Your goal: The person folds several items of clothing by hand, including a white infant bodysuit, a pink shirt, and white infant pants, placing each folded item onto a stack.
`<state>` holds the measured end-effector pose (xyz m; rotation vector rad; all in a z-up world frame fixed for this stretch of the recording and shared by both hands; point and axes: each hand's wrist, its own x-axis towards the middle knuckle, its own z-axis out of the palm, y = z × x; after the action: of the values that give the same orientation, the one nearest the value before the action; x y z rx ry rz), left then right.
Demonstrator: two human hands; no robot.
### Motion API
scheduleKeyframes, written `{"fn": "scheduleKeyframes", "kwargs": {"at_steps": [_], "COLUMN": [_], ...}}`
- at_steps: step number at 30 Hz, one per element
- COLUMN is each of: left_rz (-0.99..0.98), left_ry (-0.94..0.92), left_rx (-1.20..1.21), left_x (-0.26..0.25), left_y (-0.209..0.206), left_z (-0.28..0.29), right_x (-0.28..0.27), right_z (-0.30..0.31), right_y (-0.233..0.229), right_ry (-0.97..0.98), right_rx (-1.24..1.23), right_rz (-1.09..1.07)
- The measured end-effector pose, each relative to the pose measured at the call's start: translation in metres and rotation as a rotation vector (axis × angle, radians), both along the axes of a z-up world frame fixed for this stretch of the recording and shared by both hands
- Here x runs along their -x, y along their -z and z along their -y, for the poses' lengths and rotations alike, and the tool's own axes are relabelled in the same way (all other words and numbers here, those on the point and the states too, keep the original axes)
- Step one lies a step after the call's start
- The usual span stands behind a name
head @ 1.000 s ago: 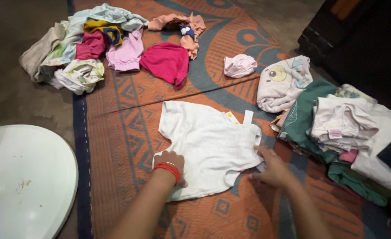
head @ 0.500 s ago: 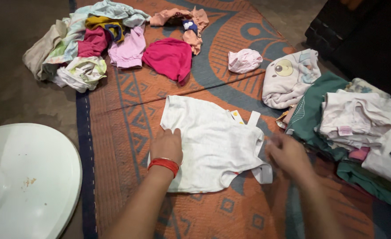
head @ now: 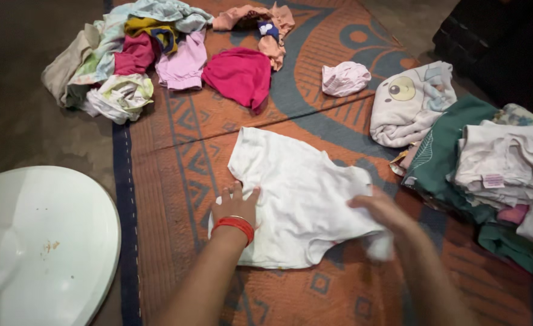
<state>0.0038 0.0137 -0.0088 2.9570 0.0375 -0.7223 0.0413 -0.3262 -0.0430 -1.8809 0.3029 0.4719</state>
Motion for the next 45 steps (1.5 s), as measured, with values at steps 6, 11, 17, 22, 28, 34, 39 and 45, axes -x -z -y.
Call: {"fn": "scheduleKeyframes", "kwargs": {"at_steps": [6,11,17,22,28,34,39,45], "left_rz": [0.034,0.376,0.14,0.019,-0.142,0.036,0.114,-0.224], "left_ry": [0.002,0.09,0.17,0.282,0.148,0.142,0.39,0.47], "left_rx": [0.005,-0.077,0.12,0.067,-0.016,-0.083,0.423,0.301], "left_x": [0.003,0.003,0.008,0.011,0.009,0.01,0.002,0.012], "left_y": [0.0,0.005,-0.013,-0.019,-0.029,-0.012,0.011,0.005], "left_z": [-0.001,0.005,0.002,0.005,-0.001,-0.002,0.017,0.025], "right_x": [0.038,0.049,0.037,0.04,0.053,0.067,0.061,0.07], "right_z": [0.035,-0.005,-0.031,-0.029,-0.059,-0.066,-0.058,-0.02], "right_y": [-0.075,-0.102,-0.071,-0.047,-0.045,-0.064,-0.017,-0.013], "right_ry": [0.384,0.172,-0.305,-0.423,-0.295,-0.187,-0.312,-0.172], "right_rx": [0.749,1.229,1.008,0.961,1.016,1.046,0.315,0.723], "right_rz": [0.336,0.316,0.031,-0.017,0.122,0.343,0.254,0.084]}}
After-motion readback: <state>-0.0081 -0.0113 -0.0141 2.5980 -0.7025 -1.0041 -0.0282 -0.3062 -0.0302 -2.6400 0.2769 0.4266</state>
